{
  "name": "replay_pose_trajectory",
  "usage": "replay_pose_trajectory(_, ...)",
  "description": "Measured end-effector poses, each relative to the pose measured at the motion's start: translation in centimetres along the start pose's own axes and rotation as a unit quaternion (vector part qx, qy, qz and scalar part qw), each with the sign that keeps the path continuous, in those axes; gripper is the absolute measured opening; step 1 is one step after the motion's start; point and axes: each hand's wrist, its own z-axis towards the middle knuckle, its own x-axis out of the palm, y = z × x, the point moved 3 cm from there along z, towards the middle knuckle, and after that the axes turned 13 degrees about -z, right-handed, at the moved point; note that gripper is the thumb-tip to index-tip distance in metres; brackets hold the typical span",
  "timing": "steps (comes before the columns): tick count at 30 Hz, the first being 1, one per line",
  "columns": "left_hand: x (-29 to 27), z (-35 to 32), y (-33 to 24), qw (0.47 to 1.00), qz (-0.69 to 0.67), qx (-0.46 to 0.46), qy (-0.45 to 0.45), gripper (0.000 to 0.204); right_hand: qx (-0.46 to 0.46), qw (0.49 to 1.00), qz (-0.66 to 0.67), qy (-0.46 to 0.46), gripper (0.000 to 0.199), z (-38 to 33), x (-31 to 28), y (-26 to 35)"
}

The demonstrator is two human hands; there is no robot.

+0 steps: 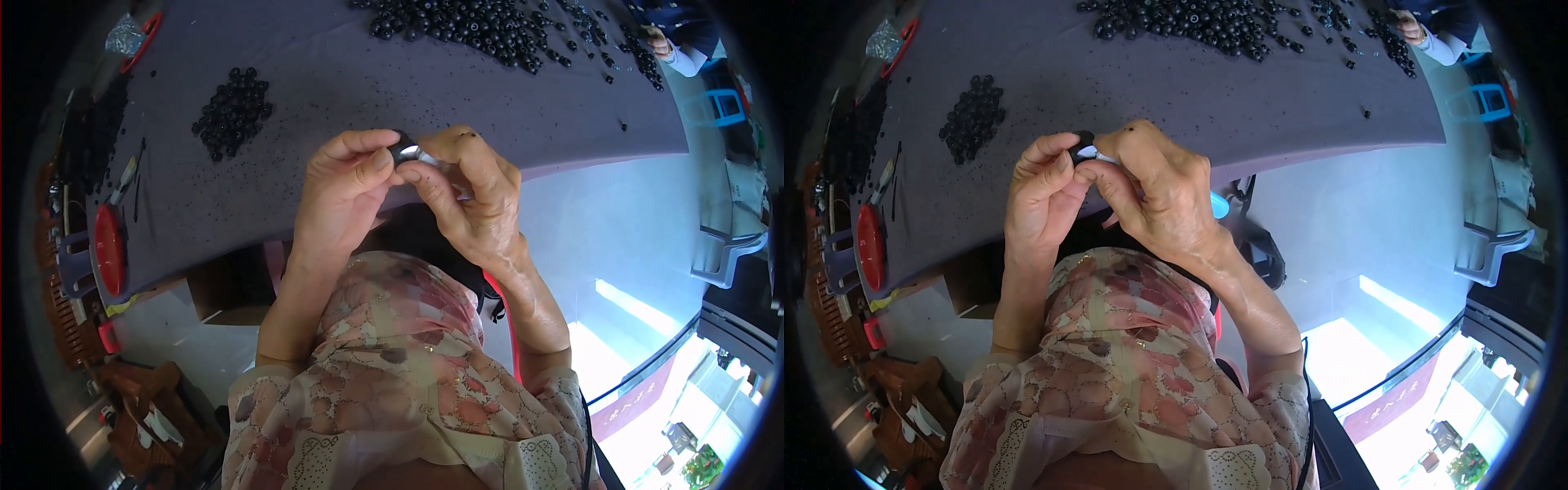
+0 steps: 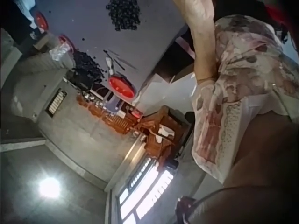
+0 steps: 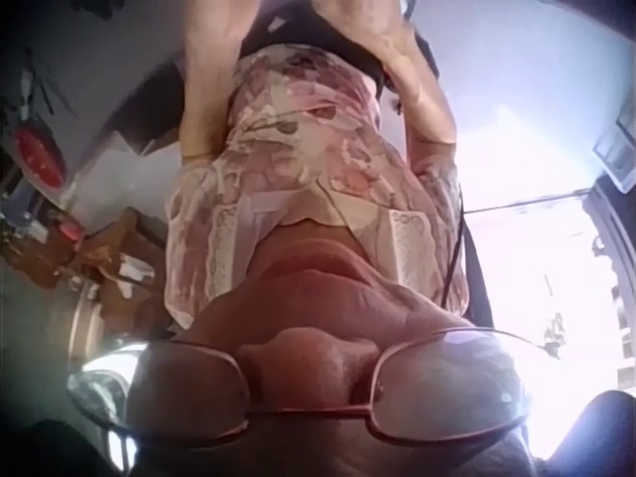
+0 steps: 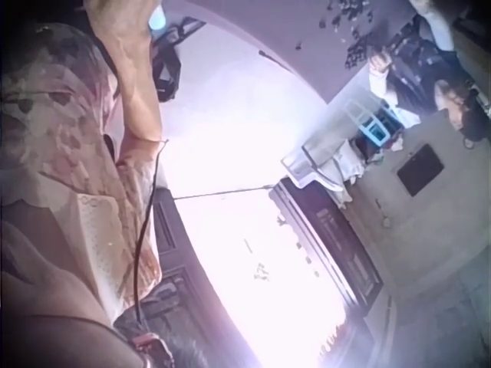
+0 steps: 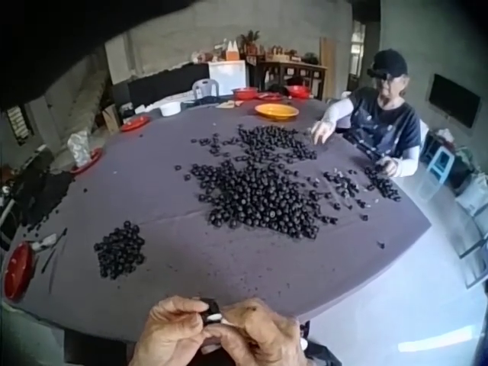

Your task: The person trims small black rubber pieces one at a time using a small blade, scraping excess material from each piece before placing it into a pile on the table.

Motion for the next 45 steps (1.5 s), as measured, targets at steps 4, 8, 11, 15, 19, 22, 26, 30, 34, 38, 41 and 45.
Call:
replay_pose_trajectory(4, -0.2, 0.1, 0.1, 0.998, -0.010, -0.030, 0.056, 0.018, 0.010, 0.999, 0.048, 0.015, 0.013, 0.4, -0.2, 0.0)
replay_pose_trajectory(8, -0.3, 0.2, 0.1, 0.999, -0.007, -0.021, 0.030, 0.016, -0.004, 0.998, 0.067, 0.018, 0.013, 0.4, -0.1, -0.5)
replay_pose_trajectory(11, -0.7, 0.3, 0.4, 0.999, -0.013, -0.025, 0.024, 0.016, 0.000, 0.998, 0.068, 0.016, 0.012, 0.4, -0.1, -0.9)
replay_pose_trajectory(15, -1.1, 0.5, 0.5, 0.999, -0.023, -0.034, 0.019, 0.016, 0.013, 0.998, 0.062, 0.027, 0.010, 0.4, 0.1, -0.9)
replay_pose_trajectory(19, -0.7, 0.6, 0.8, 0.999, -0.034, -0.037, 0.009, 0.016, -0.008, 0.998, 0.060, 0.009, 0.010, 0.4, 0.2, -1.4)
replay_pose_trajectory(22, -1.0, 0.7, 0.8, 0.998, -0.053, -0.045, 0.002, 0.015, -0.017, 0.996, 0.084, 0.000, 0.013, 0.6, 0.0, -1.5)
replay_pose_trajectory(26, -1.0, 0.8, 0.5, 0.998, -0.046, -0.033, 0.009, 0.015, 0.056, 0.987, 0.150, -0.012, 0.018, 0.7, -0.4, -1.9)
replay_pose_trajectory(30, -1.0, 0.8, 0.5, 0.999, -0.028, -0.028, -0.001, 0.015, 0.049, 0.994, 0.099, 0.016, 0.019, 0.9, -0.6, -1.2)
replay_pose_trajectory(34, -1.0, 0.8, 0.6, 0.999, 0.000, -0.033, -0.002, 0.015, 0.056, 0.995, 0.082, 0.032, 0.019, 0.6, -0.5, -1.7)
replay_pose_trajectory(38, -0.8, 0.7, 0.8, 1.000, 0.008, -0.029, -0.008, 0.015, 0.049, 0.995, 0.066, 0.051, 0.017, 0.7, -0.6, -1.7)
replay_pose_trajectory(41, -1.0, 0.8, 0.7, 0.999, 0.007, -0.035, 0.002, 0.015, 0.031, 0.996, 0.071, 0.048, 0.015, 0.7, -0.4, -1.9)
replay_pose_trajectory(45, -1.1, 0.8, 0.4, 0.999, 0.029, -0.019, -0.003, 0.015, 0.004, 0.997, 0.052, 0.048, 0.014, 0.6, -0.2, -1.9)
